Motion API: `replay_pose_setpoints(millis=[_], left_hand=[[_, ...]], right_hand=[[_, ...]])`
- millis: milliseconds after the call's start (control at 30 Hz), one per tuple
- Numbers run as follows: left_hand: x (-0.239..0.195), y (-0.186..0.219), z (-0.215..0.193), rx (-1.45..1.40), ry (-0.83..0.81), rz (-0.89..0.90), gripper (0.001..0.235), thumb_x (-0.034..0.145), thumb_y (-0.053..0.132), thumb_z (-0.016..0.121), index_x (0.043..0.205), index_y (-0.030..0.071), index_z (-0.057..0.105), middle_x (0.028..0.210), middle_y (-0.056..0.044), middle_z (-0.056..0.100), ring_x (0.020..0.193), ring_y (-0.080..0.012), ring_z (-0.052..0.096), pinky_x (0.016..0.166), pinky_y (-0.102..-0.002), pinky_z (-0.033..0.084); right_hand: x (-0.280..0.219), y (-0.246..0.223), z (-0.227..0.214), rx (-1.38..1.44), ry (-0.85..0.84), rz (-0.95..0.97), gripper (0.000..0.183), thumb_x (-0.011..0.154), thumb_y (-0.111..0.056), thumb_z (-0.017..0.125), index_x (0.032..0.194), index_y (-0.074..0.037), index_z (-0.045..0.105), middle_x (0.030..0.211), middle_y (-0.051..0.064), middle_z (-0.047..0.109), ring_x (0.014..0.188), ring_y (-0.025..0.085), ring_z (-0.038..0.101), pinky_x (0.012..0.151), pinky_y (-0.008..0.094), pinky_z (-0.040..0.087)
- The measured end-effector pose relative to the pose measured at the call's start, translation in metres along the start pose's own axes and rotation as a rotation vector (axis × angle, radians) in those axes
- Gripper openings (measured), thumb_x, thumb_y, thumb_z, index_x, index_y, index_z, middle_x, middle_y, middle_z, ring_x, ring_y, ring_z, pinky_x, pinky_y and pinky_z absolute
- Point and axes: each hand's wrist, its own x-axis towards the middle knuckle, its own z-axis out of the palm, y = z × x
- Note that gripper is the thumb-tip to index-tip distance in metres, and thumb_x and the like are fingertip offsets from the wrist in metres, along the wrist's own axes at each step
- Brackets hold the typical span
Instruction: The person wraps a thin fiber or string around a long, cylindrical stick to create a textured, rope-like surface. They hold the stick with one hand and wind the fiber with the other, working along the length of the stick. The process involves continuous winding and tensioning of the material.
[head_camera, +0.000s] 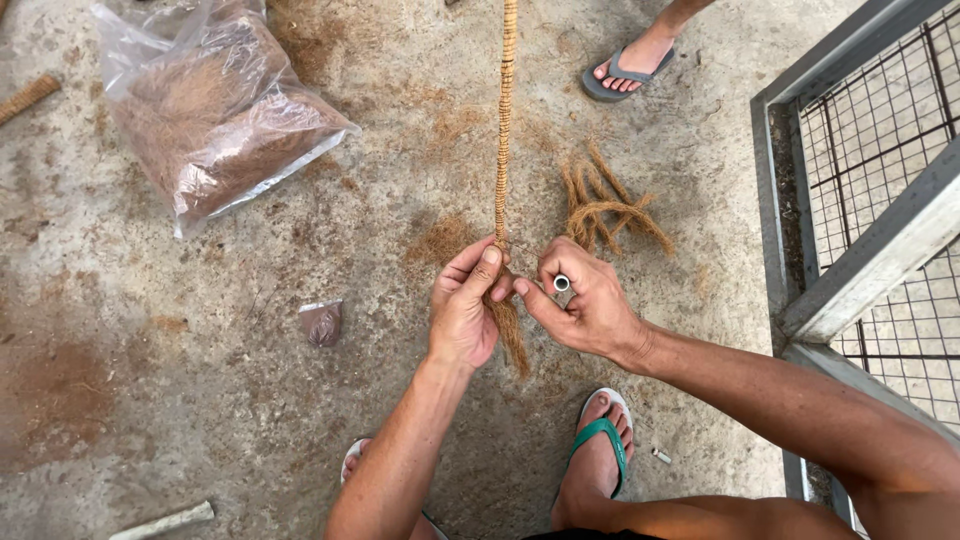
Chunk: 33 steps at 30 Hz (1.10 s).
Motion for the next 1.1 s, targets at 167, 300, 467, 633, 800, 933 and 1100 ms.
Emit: replay_pose_setpoints(millis=[167,300,467,633,800,933,1100], left_hand=[[-0.012,-0.002,0.018,0.046,-0.025,0.057,0.020,0.097,0.006,0.073,0.115,-0.001,0.071,0.094,-0.007,0.071,0.072,-0.0116,0.057,0.062,-0.024,0.046],[-0.019,-0.004,0.035,0.050,-0.088,0.173,0.018,0.099,0.005,0.074,0.115,-0.001,0.071,0.091,-0.004,0.068,0.072,-0.0114,0.058,0.064,-0.023,0.047],[-0.023,-0.005,0.052,0.262,-0.013,0.358,0.014,0.098,0.002,0.072,0.111,-0.001,0.070,0.103,-0.007,0.070,0.077,-0.0106,0.060,0.066,-0.025,0.051],[-0.036,-0.004,0.067,0.751,0.018,0.708,0.008,0.100,-0.001,0.072,0.107,0.001,0.068,0.115,-0.008,0.067,0.092,-0.0105,0.062,0.077,-0.024,0.053],[-0.045,-0.008,0.084,1.060,0.042,1.008,0.010,0.098,-0.003,0.074,0.104,0.003,0.067,0.112,-0.009,0.066,0.097,-0.0145,0.068,0.081,-0.027,0.057],[-0.043,-0.006,0.089,1.025,-0.022,0.879,0.014,0.095,-0.005,0.076,0.105,0.002,0.069,0.111,-0.010,0.067,0.094,-0.0152,0.068,0.076,-0.027,0.056],[-0.038,0.013,0.079,0.805,-0.368,0.572,0.023,0.102,-0.001,0.066,0.124,0.002,0.061,0.126,-0.011,0.061,0.120,-0.0187,0.064,0.107,-0.033,0.054]], right_hand=[[0.001,-0.008,-0.006,0.039,0.107,0.221,0.020,0.096,-0.011,0.076,0.100,-0.006,0.057,0.063,-0.001,0.050,0.058,0.002,0.047,0.048,0.026,0.036],[0.004,-0.012,-0.009,-0.001,0.150,0.411,0.030,0.096,-0.013,0.076,0.124,-0.005,0.073,0.055,0.001,0.058,0.053,0.001,0.045,0.045,0.025,0.034],[0.006,-0.015,-0.015,0.142,0.117,0.391,0.025,0.096,-0.015,0.076,0.119,-0.005,0.076,0.089,0.004,0.079,0.071,0.001,0.060,0.057,0.020,0.048],[0.002,-0.015,-0.023,0.277,0.106,0.419,0.021,0.095,-0.015,0.076,0.113,-0.003,0.078,0.093,0.005,0.080,0.080,0.004,0.069,0.064,0.020,0.056],[-0.007,-0.009,-0.026,0.398,0.135,0.482,0.019,0.094,-0.011,0.078,0.109,0.000,0.079,0.091,0.007,0.080,0.080,0.005,0.068,0.066,0.021,0.056],[-0.008,-0.003,-0.032,0.503,0.161,0.536,0.017,0.097,-0.010,0.078,0.108,0.002,0.080,0.079,0.003,0.071,0.069,0.004,0.056,0.055,0.021,0.043],[-0.002,0.002,-0.049,0.217,0.098,0.352,0.019,0.097,-0.013,0.075,0.112,-0.001,0.078,0.080,0.004,0.075,0.068,0.003,0.059,0.054,0.023,0.047]])
